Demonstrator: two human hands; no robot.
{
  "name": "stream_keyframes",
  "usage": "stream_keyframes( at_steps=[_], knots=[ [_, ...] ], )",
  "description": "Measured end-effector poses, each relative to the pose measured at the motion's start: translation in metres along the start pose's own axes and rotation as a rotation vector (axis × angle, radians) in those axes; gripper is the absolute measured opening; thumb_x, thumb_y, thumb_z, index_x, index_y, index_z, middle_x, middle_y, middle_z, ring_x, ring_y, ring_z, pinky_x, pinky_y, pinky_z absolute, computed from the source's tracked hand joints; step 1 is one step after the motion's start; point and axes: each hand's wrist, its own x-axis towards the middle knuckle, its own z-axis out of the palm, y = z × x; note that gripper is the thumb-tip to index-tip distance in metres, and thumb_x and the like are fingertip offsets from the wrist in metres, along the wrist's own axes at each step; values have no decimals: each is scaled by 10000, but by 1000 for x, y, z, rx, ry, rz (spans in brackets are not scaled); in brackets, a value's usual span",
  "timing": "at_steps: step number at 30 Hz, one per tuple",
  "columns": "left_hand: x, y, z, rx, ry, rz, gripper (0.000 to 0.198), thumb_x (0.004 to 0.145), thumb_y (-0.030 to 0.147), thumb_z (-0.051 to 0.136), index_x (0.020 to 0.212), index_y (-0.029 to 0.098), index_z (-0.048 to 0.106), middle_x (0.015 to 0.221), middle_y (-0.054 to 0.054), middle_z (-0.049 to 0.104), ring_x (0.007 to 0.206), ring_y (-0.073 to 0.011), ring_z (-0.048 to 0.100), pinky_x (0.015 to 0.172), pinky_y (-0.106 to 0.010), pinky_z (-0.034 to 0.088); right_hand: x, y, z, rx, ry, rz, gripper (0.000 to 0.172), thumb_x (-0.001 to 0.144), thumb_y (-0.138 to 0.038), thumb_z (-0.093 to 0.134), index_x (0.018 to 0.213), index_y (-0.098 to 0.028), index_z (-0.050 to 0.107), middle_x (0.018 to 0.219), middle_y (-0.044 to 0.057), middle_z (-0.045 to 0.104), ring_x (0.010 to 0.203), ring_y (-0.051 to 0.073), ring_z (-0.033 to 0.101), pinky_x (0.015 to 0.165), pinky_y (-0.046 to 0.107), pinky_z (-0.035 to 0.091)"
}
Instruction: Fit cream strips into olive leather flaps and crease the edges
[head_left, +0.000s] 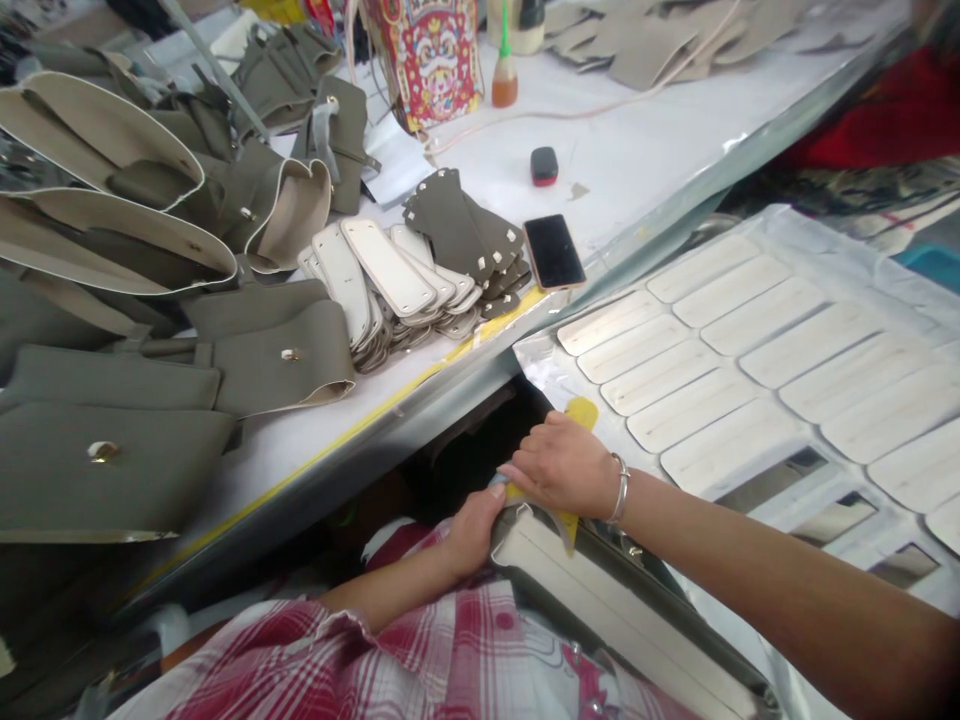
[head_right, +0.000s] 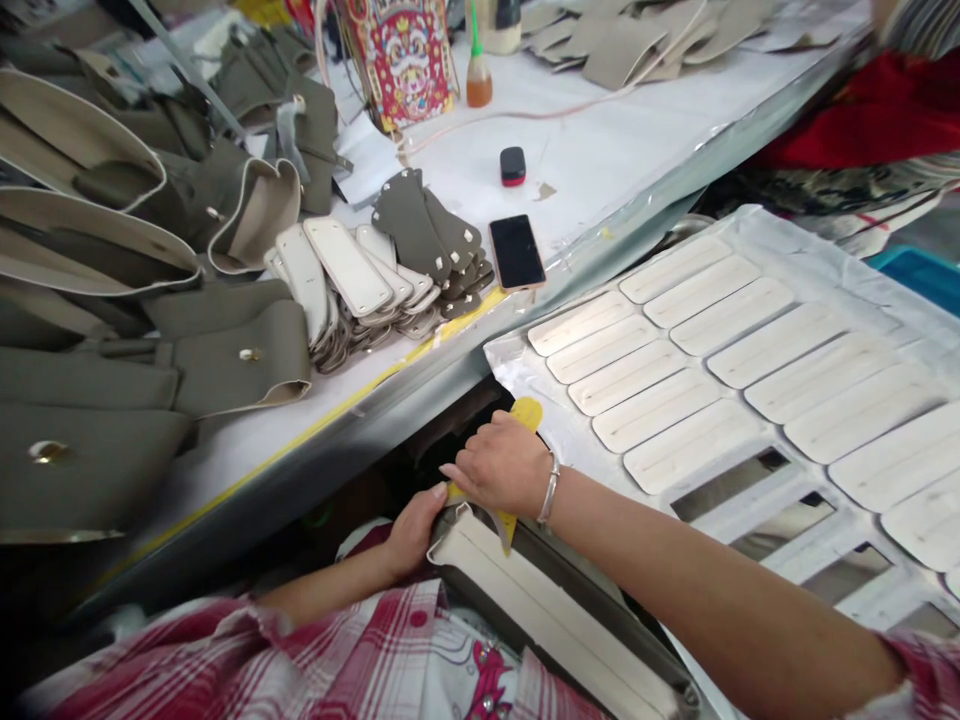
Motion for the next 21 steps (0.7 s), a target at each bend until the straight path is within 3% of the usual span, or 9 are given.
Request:
stream_keyframes(
  at_steps=[10, 17, 21],
  knots=[
    [2, 1, -2, -42, -5, 37, 614, 926, 471, 108, 1000, 133, 616, 939, -121, 648, 888, -216, 585, 837, -382, 484, -4, -2, 2, -120, -70, 33, 471, 924, -416, 344, 628, -165, 610, 600, 55, 608, 589, 146, 476, 625, 331, 205],
    [22, 24, -17, -364, -132, -64, 527, 933, 412, 166, 828, 138, 604, 773, -64, 608, 729, -164, 544, 754, -322, 480, -9, -8, 1, -123, -93, 159, 468, 930, -392, 331, 608, -180, 596, 584, 47, 606, 585, 150, 486, 618, 338, 200],
    [29, 27, -22, -504, -187, -72, 469, 930, 398, 219, 830, 134, 593, 824, -65, 608, 757, -158, 539, 764, -302, 462, -12, -11, 5, -122, -74, 214, 474, 933, -390, 328, 600, -177, 589, 579, 48, 602, 571, 149, 486, 612, 337, 199]
  ],
)
